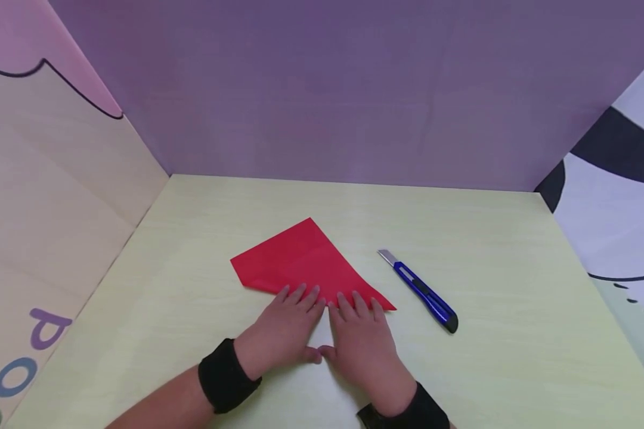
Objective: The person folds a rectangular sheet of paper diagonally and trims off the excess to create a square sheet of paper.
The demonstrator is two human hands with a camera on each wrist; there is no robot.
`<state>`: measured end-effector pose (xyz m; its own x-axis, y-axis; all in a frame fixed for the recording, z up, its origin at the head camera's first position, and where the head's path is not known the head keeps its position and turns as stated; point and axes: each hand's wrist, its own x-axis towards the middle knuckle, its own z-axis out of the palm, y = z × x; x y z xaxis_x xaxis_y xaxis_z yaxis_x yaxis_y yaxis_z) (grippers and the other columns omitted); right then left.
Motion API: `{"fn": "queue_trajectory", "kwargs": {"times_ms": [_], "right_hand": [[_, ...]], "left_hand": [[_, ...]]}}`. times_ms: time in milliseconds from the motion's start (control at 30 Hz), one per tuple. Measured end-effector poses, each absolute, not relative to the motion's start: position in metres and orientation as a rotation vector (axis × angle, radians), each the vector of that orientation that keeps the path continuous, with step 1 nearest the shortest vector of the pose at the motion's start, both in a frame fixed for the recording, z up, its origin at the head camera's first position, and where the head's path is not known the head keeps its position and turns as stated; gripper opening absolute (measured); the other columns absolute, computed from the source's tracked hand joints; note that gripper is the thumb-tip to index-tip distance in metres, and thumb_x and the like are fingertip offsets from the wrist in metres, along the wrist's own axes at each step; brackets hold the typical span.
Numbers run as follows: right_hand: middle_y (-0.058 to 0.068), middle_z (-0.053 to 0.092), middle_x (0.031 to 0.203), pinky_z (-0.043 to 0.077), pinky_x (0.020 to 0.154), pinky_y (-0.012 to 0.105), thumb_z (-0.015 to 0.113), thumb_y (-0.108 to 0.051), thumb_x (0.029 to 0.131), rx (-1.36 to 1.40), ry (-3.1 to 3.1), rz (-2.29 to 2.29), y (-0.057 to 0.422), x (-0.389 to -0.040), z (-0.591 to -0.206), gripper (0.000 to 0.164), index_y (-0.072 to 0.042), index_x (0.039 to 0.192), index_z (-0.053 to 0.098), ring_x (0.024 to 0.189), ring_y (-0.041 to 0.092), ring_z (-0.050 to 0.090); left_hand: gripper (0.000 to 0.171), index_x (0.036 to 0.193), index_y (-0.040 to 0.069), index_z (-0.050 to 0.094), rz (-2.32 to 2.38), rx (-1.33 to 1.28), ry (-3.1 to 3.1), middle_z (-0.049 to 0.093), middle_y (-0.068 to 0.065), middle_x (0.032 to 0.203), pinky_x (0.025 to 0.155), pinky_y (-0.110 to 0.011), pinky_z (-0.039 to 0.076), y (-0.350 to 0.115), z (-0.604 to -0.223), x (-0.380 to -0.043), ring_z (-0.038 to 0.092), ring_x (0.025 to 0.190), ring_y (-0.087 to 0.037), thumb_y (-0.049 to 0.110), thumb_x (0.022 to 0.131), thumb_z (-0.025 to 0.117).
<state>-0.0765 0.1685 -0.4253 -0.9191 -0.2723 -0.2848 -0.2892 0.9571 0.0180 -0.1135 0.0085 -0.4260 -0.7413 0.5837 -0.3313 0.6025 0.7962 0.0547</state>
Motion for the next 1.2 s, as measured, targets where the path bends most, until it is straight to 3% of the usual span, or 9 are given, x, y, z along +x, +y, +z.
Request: {"fn": "queue_trajectory", "kwargs": {"times_ms": [767,1000,1200], "right_hand": [[0.012,0.039,0.152,0.019,0.109,0.066,0.063,-0.071,0.077,-0.271,2.859,0.158,0.189,-0.058,-0.427,0.093,-0.008,0.144,0.047,0.141,0.042,0.026],[0.014,0.041,0.15,0.013,0.11,0.068,0.065,-0.072,0.074,-0.153,2.87,0.136,0.198,-0.052,-0.426,0.097,-0.006,0.143,0.047,0.139,0.044,0.028],[0.015,0.045,0.146,0.016,0.11,0.066,0.063,-0.069,0.078,-0.151,2.947,0.135,0.209,-0.044,-0.427,0.093,-0.003,0.141,0.049,0.138,0.043,0.031]], "left_hand": [[0.106,0.15,0.018,0.039,-0.066,0.885,2.653,0.031,-0.006,0.157,0.115,-0.054,0.023,0.01,-0.425,-0.112,0.027,0.144,-0.033,0.063,0.064,0.08],[0.106,0.151,0.018,0.037,-0.069,0.875,2.641,0.03,-0.005,0.158,0.115,-0.054,0.021,0.01,-0.424,-0.111,0.026,0.144,-0.032,0.063,0.065,0.08],[0.106,0.151,0.018,0.037,-0.074,0.882,2.643,0.03,-0.005,0.158,0.115,-0.053,0.021,0.01,-0.425,-0.111,0.026,0.144,-0.033,0.063,0.065,0.079]]}}
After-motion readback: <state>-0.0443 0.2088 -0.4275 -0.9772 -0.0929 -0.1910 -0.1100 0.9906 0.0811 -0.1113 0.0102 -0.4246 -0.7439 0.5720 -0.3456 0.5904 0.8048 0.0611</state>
